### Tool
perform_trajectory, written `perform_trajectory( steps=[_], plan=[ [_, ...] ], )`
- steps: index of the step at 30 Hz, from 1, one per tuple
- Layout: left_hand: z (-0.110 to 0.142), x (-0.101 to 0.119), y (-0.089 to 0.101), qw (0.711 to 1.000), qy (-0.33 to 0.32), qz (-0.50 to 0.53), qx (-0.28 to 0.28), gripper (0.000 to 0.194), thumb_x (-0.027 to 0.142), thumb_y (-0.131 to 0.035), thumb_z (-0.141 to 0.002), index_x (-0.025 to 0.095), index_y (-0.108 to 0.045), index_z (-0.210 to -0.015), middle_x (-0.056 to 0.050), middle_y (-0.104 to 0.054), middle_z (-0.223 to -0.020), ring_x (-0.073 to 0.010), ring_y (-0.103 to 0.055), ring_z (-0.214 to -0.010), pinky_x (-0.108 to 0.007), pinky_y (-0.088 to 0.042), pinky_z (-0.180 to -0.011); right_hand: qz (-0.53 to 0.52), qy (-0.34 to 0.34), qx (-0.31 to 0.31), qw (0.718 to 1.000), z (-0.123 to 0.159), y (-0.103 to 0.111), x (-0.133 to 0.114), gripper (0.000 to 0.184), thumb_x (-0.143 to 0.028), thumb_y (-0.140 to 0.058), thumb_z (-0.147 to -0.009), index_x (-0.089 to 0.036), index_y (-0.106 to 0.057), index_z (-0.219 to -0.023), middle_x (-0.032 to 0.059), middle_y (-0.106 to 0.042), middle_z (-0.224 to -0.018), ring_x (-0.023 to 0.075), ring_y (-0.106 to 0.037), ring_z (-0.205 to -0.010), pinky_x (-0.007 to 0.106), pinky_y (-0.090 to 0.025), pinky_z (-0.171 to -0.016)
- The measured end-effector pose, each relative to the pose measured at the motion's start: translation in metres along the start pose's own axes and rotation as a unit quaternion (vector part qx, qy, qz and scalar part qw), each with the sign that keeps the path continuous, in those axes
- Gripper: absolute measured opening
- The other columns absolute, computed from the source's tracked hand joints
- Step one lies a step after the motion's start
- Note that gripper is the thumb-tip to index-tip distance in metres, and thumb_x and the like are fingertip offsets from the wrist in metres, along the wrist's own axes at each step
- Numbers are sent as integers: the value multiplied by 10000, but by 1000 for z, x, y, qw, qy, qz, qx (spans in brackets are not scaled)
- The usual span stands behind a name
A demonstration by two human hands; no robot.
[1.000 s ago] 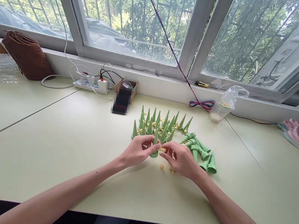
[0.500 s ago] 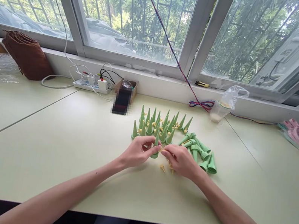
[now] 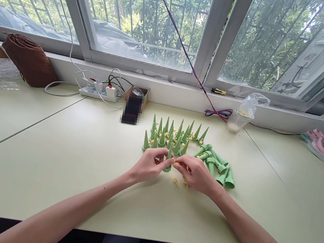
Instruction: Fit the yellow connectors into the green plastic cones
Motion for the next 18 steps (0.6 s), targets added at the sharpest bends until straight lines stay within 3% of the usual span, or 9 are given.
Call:
perform_trajectory(
  steps=[11,18],
  plan=[
    [0,-2,0,1000,1,-9,12,342,455,-595,-908,143,-649,-777,35,-389,-610,-87,-342,-527,-206,-329,-457,0,-9,-4,1000,1,-1,2,153,-318,-552,-982,-198,-643,-1007,27,-655,-812,137,-533,-616,261,-411,-610],
    [1,-3,0,1000,10,-10,3,320,438,-593,-913,137,-660,-826,28,-409,-626,-93,-351,-545,-214,-332,-471,10,-8,-10,1000,0,-2,2,267,-339,-448,-1028,-193,-652,-935,37,-650,-770,152,-535,-634,273,-399,-618]
  ],
)
Point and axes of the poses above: each hand's wrist, its own z-axis away from the middle knuckle, its own y-axis out of the back of the hand, x = y × z, the point moved 6 cm from there along -z, towards the middle knuckle
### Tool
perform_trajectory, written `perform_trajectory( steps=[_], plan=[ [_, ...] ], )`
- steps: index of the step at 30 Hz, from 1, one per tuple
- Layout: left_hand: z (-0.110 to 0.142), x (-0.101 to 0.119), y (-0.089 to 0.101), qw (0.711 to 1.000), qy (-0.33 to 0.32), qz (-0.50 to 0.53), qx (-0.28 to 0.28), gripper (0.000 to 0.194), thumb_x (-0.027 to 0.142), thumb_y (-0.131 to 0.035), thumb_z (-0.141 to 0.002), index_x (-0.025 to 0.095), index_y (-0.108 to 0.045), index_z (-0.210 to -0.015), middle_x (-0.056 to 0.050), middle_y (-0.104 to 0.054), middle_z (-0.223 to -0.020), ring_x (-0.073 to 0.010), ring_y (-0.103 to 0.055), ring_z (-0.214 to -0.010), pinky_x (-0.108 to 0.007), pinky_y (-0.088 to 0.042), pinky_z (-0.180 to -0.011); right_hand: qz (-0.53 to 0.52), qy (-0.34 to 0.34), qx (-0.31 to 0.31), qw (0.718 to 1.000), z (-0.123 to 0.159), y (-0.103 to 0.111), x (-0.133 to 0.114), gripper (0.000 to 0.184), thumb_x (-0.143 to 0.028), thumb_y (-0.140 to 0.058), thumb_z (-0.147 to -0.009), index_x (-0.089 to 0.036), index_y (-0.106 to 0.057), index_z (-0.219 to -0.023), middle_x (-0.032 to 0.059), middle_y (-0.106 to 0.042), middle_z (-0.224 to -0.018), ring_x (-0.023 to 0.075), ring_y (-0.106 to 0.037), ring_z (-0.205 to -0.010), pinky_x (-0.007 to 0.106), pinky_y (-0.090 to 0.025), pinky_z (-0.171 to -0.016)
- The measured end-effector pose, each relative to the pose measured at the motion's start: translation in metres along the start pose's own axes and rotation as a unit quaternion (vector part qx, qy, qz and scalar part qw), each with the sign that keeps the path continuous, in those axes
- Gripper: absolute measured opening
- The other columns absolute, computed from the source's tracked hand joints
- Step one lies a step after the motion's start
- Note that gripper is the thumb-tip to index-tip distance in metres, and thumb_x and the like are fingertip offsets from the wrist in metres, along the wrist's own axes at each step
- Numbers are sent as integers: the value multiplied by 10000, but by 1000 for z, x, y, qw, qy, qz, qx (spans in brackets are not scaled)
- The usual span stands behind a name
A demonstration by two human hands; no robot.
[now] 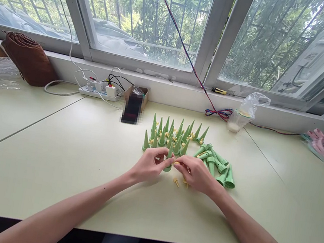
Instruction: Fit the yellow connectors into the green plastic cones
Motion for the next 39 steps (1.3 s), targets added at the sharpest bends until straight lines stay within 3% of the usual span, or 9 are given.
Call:
perform_trajectory(
  steps=[7,16,23,31,39],
  plan=[
    [1,-3,-1,1000,2,-14,7,304,415,-586,-924,139,-661,-822,28,-390,-628,-99,-346,-566,-217,-326,-485,-9,-19,22,1000,0,5,0,176,-348,-576,-972,-185,-640,-990,20,-656,-788,124,-518,-583,255,-399,-591],
    [1,-4,-1,1000,10,-9,2,308,426,-578,-923,143,-666,-839,34,-390,-631,-100,-347,-572,-214,-337,-495,-6,-10,5,1000,0,-1,2,245,-302,-465,-1021,-183,-636,-892,27,-655,-777,138,-538,-639,258,-385,-617],
    [2,-3,-1,1000,9,-16,7,296,409,-576,-927,138,-671,-854,26,-424,-637,-102,-370,-577,-222,-346,-506,-16,-20,9,1000,0,1,2,142,-312,-585,-968,-185,-630,-1014,15,-655,-819,120,-516,-599,248,-391,-608],
    [1,-3,-2,1000,10,-8,4,306,412,-579,-929,131,-678,-861,22,-426,-636,-98,-363,-570,-220,-332,-493,-11,-14,-5,1000,0,-2,4,227,-289,-457,-1023,-183,-636,-932,29,-647,-793,141,-529,-654,260,-388,-639],
    [1,-2,-1,1000,7,-6,10,291,402,-588,-923,136,-686,-858,22,-436,-633,-98,-378,-567,-216,-345,-487,-19,-21,4,1000,1,1,2,127,-299,-568,-973,-182,-615,-964,-2,-601,-750,121,-484,-595,245,-378,-599]
  ],
)
Point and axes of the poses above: each hand's wrist, its own z-axis away from the middle knuckle, its own y-axis out of the back of the hand, x = y × z, the point moved 6 cm from there along -z, towards the middle knuckle
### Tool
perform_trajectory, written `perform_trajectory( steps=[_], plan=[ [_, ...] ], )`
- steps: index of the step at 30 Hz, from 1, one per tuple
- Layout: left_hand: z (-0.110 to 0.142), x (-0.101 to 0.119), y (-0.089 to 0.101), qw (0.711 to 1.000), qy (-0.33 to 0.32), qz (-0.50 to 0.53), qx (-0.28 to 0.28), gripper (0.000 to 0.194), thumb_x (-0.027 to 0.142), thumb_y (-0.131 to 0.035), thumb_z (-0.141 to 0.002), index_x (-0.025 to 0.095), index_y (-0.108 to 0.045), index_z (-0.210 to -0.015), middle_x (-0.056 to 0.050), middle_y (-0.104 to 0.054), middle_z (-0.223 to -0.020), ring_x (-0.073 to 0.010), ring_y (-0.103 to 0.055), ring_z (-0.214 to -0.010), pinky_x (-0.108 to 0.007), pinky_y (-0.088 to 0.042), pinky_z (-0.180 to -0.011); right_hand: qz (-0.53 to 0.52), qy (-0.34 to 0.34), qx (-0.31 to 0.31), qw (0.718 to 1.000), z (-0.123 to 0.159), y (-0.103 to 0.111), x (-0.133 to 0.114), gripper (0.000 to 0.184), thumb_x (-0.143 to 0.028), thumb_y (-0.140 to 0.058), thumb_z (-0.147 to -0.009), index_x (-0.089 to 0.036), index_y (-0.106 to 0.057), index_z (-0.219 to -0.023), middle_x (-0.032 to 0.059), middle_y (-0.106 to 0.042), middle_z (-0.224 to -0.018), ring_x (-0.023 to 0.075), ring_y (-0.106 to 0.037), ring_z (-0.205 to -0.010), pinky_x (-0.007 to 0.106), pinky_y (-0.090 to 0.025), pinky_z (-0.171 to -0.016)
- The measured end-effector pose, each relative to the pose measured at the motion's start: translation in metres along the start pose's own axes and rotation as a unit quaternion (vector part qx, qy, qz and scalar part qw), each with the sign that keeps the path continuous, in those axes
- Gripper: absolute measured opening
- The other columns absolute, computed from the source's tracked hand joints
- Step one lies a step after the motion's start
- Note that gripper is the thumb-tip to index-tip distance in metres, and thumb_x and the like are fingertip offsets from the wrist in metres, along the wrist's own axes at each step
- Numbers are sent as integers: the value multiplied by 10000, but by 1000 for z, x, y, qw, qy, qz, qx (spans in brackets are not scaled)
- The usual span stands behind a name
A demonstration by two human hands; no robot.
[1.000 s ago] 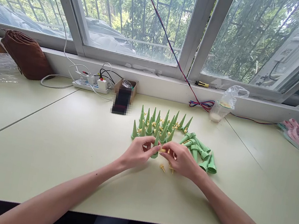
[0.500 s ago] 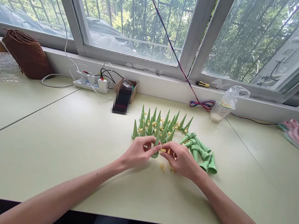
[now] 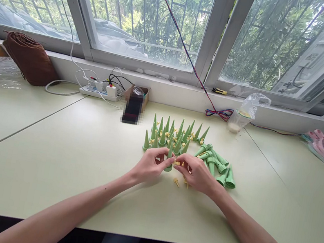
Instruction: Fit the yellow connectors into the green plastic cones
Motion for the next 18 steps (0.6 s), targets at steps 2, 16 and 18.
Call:
perform_trajectory(
  steps=[2,16,18],
  plan=[
    [0,0,0,1000,-2,2,-1,296,410,-585,-924,140,-686,-857,25,-427,-630,-99,-378,-566,-216,-350,-490,1,2,-5,1000,0,-1,1,138,-287,-538,-988,-182,-614,-941,-1,-591,-741,126,-479,-606,246,-372,-602],
    [1,-1,0,1000,3,1,0,310,429,-586,-920,140,-689,-875,15,-473,-656,-106,-416,-584,-218,-387,-511,3,-10,-3,1000,0,0,0,127,-309,-591,-956,-185,-607,-933,-11,-599,-735,117,-479,-585,242,-371,-595],
    [1,-1,0,1000,4,3,-3,317,437,-582,-921,141,-688,-879,15,-475,-653,-106,-423,-580,-219,-395,-513,5,-6,-2,1000,0,-1,1,142,-306,-565,-969,-185,-605,-906,-11,-584,-711,121,-464,-582,245,-367,-594]
  ],
)
Point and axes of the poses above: each hand's wrist, its own z-axis away from the middle knuckle, its own y-axis out of the back of the hand, x = y × z, the point moved 6 cm from there along -z, towards the middle knuckle
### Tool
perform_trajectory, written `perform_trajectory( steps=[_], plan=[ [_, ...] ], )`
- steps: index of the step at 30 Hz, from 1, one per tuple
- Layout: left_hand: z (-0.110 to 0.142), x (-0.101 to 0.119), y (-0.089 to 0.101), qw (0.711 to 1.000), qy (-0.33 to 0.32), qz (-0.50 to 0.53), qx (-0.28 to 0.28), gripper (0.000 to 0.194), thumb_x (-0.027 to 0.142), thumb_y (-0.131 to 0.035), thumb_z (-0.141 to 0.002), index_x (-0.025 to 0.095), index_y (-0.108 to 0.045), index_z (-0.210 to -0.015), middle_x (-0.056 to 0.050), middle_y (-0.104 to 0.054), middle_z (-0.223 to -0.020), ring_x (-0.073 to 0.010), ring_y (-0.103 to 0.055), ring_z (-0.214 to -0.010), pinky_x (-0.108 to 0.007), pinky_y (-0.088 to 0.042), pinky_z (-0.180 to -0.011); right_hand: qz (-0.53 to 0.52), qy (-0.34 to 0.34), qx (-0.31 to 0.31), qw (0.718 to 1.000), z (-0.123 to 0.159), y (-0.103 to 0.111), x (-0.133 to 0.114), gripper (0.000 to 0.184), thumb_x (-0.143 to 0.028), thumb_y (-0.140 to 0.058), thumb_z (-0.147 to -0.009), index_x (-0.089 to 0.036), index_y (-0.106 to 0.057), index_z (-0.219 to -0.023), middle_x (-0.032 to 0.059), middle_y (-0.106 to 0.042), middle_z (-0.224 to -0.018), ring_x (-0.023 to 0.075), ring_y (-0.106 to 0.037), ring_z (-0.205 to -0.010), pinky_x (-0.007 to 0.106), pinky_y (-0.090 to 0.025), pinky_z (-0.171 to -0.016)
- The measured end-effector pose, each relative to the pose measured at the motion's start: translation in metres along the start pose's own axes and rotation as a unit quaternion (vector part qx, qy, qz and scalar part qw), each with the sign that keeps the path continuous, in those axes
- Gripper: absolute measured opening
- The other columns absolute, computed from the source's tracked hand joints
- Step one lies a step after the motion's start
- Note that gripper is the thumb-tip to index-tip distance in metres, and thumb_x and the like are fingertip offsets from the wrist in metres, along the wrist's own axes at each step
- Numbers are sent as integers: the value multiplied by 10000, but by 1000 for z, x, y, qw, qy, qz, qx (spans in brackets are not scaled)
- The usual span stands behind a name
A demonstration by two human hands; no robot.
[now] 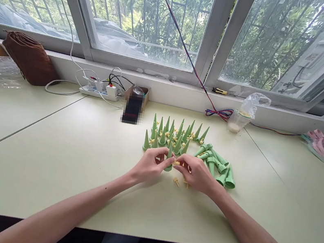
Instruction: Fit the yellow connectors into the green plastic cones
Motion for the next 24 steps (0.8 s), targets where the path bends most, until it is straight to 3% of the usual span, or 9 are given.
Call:
perform_trajectory(
  steps=[11,15,21,24],
  plan=[
    [0,4,-2,999,-16,-9,-37,235,380,-651,-862,169,-672,-963,40,-405,-658,-102,-378,-587,-218,-404,-529,5,8,-12,1000,-1,1,-3,338,-355,-420,-1025,-197,-514,-742,-18,-511,-623,119,-401,-540,248,-317,-558],
    [1,6,-3,999,-20,-4,-48,176,301,-631,-855,169,-656,-969,27,-475,-701,-105,-386,-614,-212,-392,-531,11,11,-13,1000,-1,1,-2,422,-377,-363,-1045,-205,-426,-665,-31,-448,-591,113,-352,-524,251,-289,-549],
    [-1,1,-2,999,-2,0,-39,210,346,-634,-866,161,-659,-963,36,-459,-664,-103,-399,-589,-215,-398,-522,7,3,-11,1000,-1,1,-2,405,-375,-394,-1041,-195,-488,-691,-26,-485,-615,114,-387,-546,249,-308,-561],
    [-1,2,-3,999,-5,5,-34,206,345,-633,-867,159,-663,-949,14,-526,-708,-105,-425,-602,-214,-412,-524,-5,-1,4,1000,-1,3,-2,265,-367,-493,-1007,-189,-590,-837,-5,-575,-692,121,-450,-575,249,-356,-582]
  ],
)
Point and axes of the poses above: each hand's wrist, its own z-axis away from the middle knuckle, its own y-axis out of the back of the hand, x = y × z, the point moved 6 cm from there along -z, towards the middle knuckle
